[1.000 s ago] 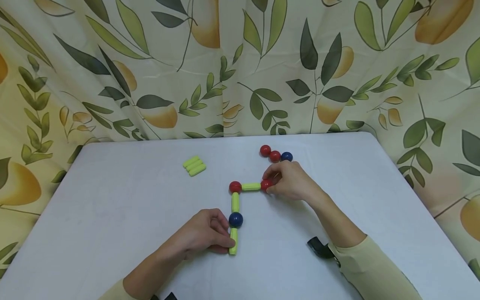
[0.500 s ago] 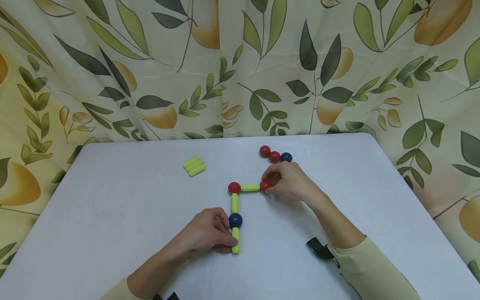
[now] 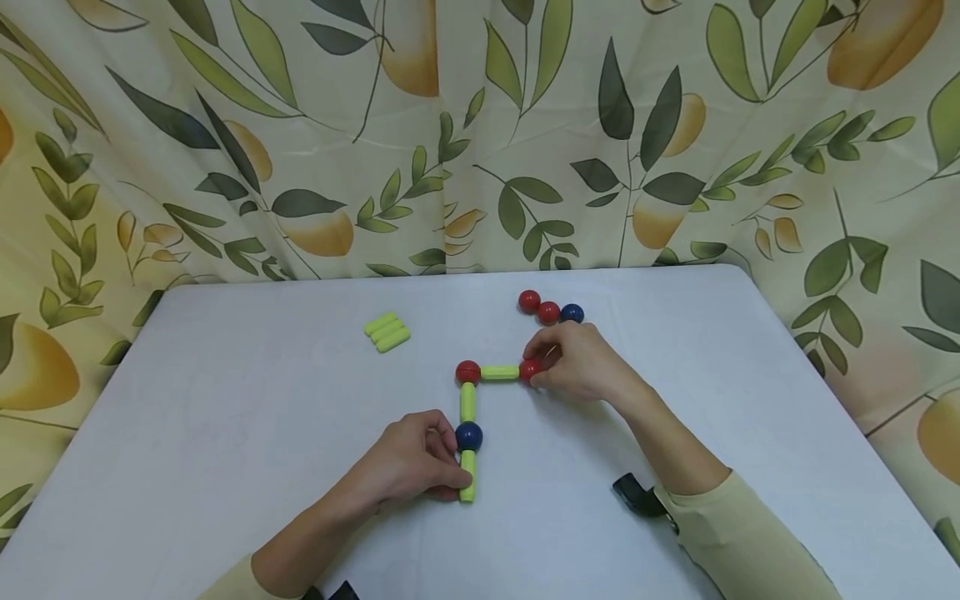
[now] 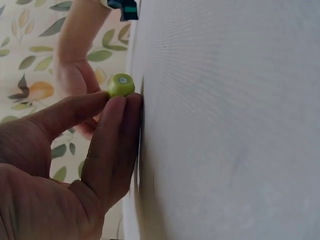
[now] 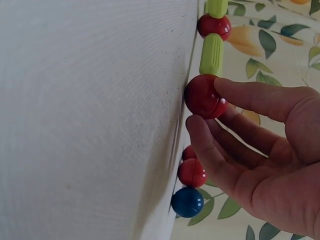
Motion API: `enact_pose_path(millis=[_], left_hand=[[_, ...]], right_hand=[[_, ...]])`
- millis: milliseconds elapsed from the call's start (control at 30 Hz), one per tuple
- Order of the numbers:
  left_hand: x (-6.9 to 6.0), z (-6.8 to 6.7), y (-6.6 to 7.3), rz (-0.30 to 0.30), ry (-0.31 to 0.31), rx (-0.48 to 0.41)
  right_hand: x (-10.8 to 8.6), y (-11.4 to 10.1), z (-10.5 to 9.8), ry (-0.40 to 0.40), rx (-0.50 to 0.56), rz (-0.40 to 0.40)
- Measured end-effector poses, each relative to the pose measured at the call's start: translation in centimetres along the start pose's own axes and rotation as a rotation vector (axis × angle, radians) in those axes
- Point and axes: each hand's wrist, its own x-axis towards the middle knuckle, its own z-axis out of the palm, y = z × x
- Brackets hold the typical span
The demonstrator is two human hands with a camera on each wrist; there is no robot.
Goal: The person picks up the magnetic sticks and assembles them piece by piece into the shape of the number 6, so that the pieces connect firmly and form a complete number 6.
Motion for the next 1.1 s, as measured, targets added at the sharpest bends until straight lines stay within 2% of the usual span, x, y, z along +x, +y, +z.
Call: enact_pose_path(millis=[400, 567, 700, 867, 1100], left_hand=[[-0.3, -0.2, 0.1, 0.026, 0.017, 0.139], [-0.6, -0.4, 0.5, 0.017, 0.002, 0.175], [-0.7, -0.9, 0.7, 0.036, 0.004, 0.233], [-0.5, -1.6, 0.9, 0.100, 0.054, 0.331], [0.7, -2.6, 0.6, 0.209, 0.190, 0.401]], right_hand=[[0.2, 0.1, 0.1, -0.008, -0.001, -0.013], [0.3, 0.1, 0.2, -0.008, -0.001, -0.015], [0.3, 0.1, 0.2, -0.009, 0.002, -0.016], [0.2, 0.0, 0.1, -0.010, -0.003, -0.016], [0.2, 0.1, 0.1, -0.012, -0.003, -0.013]])
